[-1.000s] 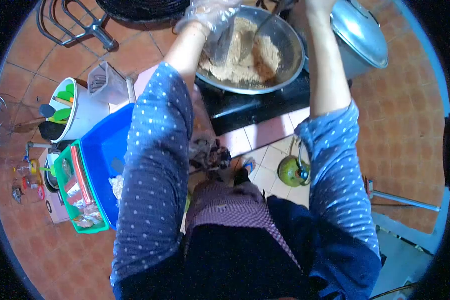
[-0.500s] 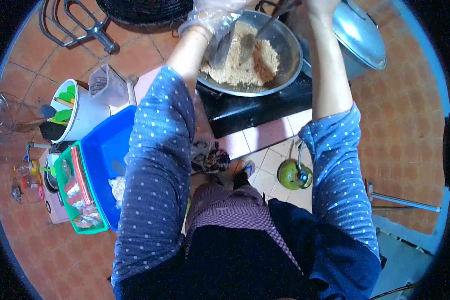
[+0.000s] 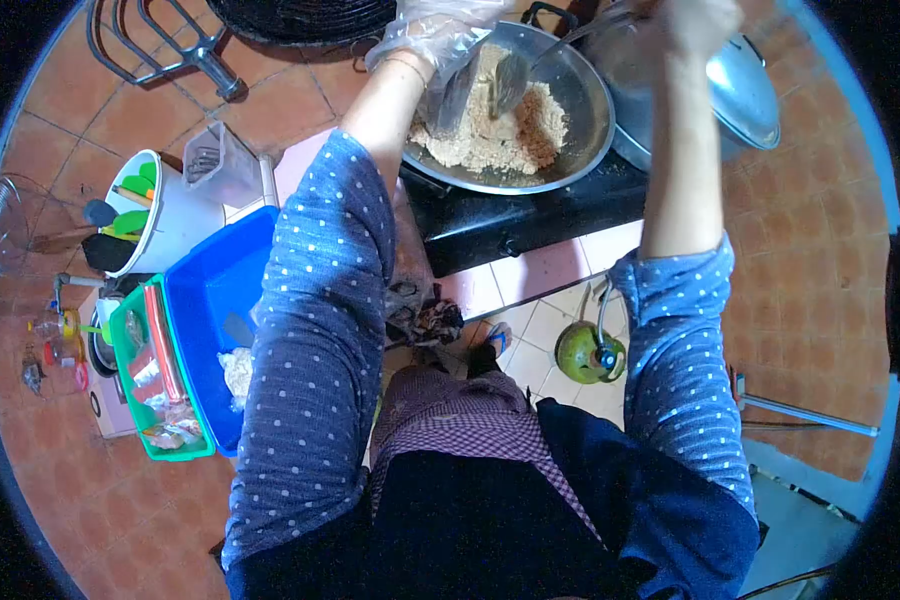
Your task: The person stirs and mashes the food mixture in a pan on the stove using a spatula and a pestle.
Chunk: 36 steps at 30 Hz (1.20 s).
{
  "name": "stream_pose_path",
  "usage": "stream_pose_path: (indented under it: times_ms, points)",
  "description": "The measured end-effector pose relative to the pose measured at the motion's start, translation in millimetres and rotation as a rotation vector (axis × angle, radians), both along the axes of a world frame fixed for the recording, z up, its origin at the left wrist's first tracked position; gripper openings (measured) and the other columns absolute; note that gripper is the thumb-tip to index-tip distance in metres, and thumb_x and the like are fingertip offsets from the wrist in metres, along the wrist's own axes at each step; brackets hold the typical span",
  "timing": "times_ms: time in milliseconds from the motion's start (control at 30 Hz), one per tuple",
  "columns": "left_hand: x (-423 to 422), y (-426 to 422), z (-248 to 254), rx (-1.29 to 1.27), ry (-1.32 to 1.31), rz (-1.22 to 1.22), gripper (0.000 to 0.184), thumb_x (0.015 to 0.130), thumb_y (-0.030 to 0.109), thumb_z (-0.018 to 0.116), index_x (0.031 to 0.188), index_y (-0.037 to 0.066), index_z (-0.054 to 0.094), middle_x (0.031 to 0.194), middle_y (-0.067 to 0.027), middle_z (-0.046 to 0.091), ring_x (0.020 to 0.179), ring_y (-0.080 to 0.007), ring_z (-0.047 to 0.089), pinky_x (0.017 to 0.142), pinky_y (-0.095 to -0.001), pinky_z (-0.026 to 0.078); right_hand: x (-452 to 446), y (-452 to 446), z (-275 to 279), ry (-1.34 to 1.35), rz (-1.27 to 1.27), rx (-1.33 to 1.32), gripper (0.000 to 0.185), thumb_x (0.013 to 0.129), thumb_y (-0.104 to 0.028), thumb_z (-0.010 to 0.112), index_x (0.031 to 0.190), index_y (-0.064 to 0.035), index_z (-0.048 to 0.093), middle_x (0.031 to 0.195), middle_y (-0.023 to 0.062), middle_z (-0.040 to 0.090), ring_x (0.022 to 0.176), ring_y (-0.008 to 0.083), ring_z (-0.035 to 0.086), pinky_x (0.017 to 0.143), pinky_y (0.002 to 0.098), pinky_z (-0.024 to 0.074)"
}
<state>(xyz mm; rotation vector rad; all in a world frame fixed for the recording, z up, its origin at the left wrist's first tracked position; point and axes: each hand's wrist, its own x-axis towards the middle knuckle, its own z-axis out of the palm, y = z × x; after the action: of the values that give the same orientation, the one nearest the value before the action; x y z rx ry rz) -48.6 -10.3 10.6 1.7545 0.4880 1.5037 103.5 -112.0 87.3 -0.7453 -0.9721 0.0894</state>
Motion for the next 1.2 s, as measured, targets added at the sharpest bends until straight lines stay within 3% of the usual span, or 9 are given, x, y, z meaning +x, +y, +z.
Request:
stream_pose_path:
  times_ms: [167,267,333,600,900,933,967,1033,1200]
  points:
    - [-1,-1,0,-0.044,0.058,0.040,0.062,0.079,0.011,0.076,0.137,0.006,0.056,0.114,-0.0062,0.068,0.100,-0.0175,0.068,0.090,-0.0314,0.053,-2,-3,-4,0.005,-0.008,0.102,0.042,0.103,-0.029,0.054,0.065,-0.0146,0.048,0.049,-0.0021,0.040,0.039,0.0103,0.038,0.039,0.0295,0.0315]
    - [-3,0,7,0.002,0.082,0.054,0.060,0.078,0.012,0.077,0.135,0.006,0.057,0.110,-0.0059,0.069,0.097,-0.0173,0.068,0.088,-0.0313,0.053,14,28,-34,0.662,0.855,-0.012,0.038,0.102,-0.026,0.056,0.067,-0.0135,0.049,0.051,-0.0021,0.043,0.040,0.0109,0.041,0.039,0.0302,0.0326]
    - [1,-5,-9,-0.003,0.071,-0.019,0.061,0.078,0.013,0.077,0.135,0.006,0.057,0.110,-0.0061,0.070,0.097,-0.0172,0.068,0.088,-0.0313,0.054,11,32,-40,0.099,0.060,-0.076,0.038,0.101,-0.023,0.058,0.067,-0.0131,0.047,0.051,-0.0008,0.043,0.040,0.0115,0.042,0.038,0.0310,0.0340]
    - [3,9,-8,0.038,0.034,0.016,0.061,0.077,0.012,0.079,0.134,0.006,0.059,0.111,-0.0056,0.070,0.097,-0.0164,0.068,0.088,-0.0310,0.054,14,-21,11,0.024,0.372,0.041,0.042,0.102,-0.020,0.056,0.061,-0.0150,0.048,0.047,-0.0009,0.033,0.037,0.0127,0.037,0.037,0.0313,0.0305]
    - [-1,2,0,0.021,0.075,0.038,0.064,0.077,0.012,0.079,0.137,0.005,0.057,0.114,-0.0068,0.069,0.100,-0.0172,0.068,0.090,-0.0312,0.053,11,2,12,-0.061,-0.132,-0.042,0.040,0.100,-0.024,0.059,0.063,-0.0149,0.048,0.049,-0.0013,0.043,0.038,0.0112,0.039,0.037,0.0311,0.0320]
    - [-1,2,-1,0.012,0.076,0.041,0.064,0.077,0.012,0.079,0.137,0.005,0.057,0.114,-0.0068,0.069,0.100,-0.0172,0.068,0.090,-0.0312,0.053,9,-9,22,0.019,-0.045,0.002,0.041,0.100,-0.026,0.059,0.062,-0.0157,0.046,0.049,-0.0012,0.043,0.038,0.0121,0.040,0.037,0.0311,0.0324]
    - [0,5,-4,0.001,0.044,0.019,0.063,0.078,0.012,0.078,0.137,0.005,0.057,0.114,-0.0068,0.069,0.101,-0.0172,0.068,0.090,-0.0313,0.053,79,1,21,0.268,0.773,-0.117,0.042,0.100,-0.025,0.059,0.062,-0.0162,0.044,0.049,-0.0013,0.043,0.038,0.0122,0.040,0.037,0.0310,0.0331]
    - [-1,7,-8,-0.013,0.014,0.002,0.063,0.078,0.011,0.078,0.137,0.005,0.056,0.115,-0.0068,0.069,0.101,-0.0173,0.068,0.090,-0.0314,0.053,-20,-18,14,-0.047,-0.110,0.094,0.041,0.100,-0.024,0.058,0.063,-0.0148,0.046,0.050,-0.0020,0.043,0.039,0.0109,0.039,0.037,0.0303,0.0323]
    - [-3,2,-10,-0.060,-0.009,-0.017,0.062,0.079,0.012,0.077,0.137,0.006,0.057,0.114,-0.0060,0.069,0.099,-0.0163,0.067,0.088,-0.0300,0.053,7,7,-25,0.330,0.357,-0.059,0.038,0.101,-0.023,0.059,0.065,-0.0130,0.050,0.051,-0.0030,0.042,0.040,0.0093,0.041,0.039,0.0291,0.0323]
